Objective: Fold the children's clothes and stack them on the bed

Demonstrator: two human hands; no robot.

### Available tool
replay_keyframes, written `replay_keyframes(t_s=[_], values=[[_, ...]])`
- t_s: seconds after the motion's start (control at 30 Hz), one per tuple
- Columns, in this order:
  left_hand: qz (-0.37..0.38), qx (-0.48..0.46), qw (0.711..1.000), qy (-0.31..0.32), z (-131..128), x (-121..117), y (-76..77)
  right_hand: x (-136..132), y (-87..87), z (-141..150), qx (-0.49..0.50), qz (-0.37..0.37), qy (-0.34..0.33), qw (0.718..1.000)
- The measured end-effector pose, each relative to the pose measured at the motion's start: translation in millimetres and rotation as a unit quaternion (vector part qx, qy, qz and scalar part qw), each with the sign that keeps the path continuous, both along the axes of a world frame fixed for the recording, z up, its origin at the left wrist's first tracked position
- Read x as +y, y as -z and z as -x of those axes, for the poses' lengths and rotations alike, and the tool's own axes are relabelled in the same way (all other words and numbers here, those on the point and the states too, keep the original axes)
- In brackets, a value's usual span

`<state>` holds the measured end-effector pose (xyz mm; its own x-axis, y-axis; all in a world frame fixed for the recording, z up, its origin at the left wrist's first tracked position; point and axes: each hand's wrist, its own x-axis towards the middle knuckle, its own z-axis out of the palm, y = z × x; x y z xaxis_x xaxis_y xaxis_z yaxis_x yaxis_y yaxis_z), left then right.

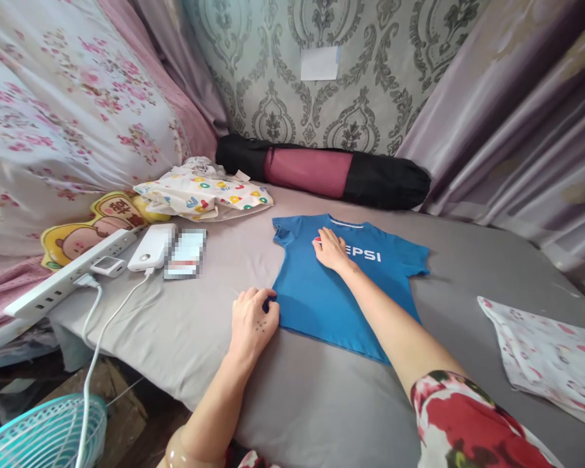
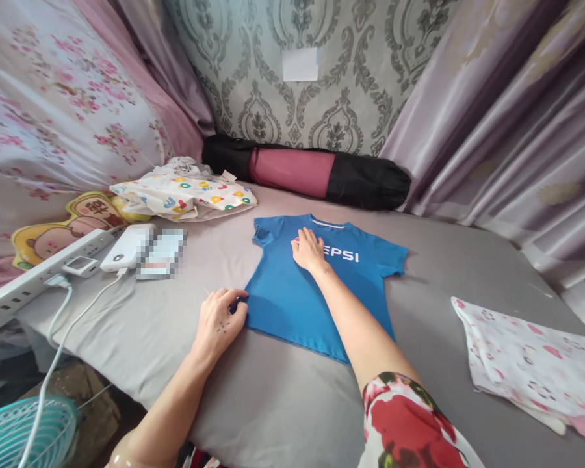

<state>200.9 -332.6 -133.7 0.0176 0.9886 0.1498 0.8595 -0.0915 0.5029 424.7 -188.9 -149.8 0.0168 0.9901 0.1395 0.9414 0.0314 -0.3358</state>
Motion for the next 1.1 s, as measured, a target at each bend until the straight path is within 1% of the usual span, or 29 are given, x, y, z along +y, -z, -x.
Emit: replay_keyframes(t_s=[0.1, 0.2, 0.3, 0.53, 0.63, 0.73, 0.83, 0.9, 0.97, 1.03, 1.1], values=[[-0.004, -0.005, 1.0, -0.005, 1, 0, 1.1, -11, 4.4, 6, -0.053, 0.057, -0.014, 0.997], [-0.013, -0.007, 1.0, -0.007, 2, 1, 2.8, -23, 2.9, 21, -0.063, 0.064, -0.06, 0.994], [-0.024, -0.01, 1.0, -0.007, 3, 1, 5.2, -40, -2.0, 37, -0.062, 0.066, -0.115, 0.989], [-0.054, -0.027, 0.998, -0.025, 8, 4, 13.0, -96, -7.5, 72, -0.02, 0.058, -0.246, 0.967], [-0.073, -0.048, 0.996, -0.036, 13, 5, 16.4, -121, -11.1, 81, 0.01, 0.072, -0.285, 0.956], [-0.091, -0.066, 0.993, -0.032, 17, 4, 17.4, -146, -18.2, 85, 0.045, 0.095, -0.324, 0.94], [-0.106, -0.056, 0.993, -0.002, 16, 1, 15.4, -163, -26.6, 81, 0.096, 0.126, -0.344, 0.925], [-0.117, -0.035, 0.992, 0.045, 12, -1, 13.2, -170, -30.5, 71, 0.118, 0.15, -0.336, 0.922], [-0.123, 0.001, 0.987, 0.106, 7, -4, 11.2, -174, -31.2, 56, 0.11, 0.159, -0.311, 0.93], [-0.114, 0.049, 0.98, 0.157, 3, -7, 10.2, -177, -28.6, 38, 0.078, 0.142, -0.275, 0.948], [-0.093, 0.094, 0.975, 0.177, -1, -8, 10.3, -178, -23.8, 19, 0.039, 0.111, -0.241, 0.963]])
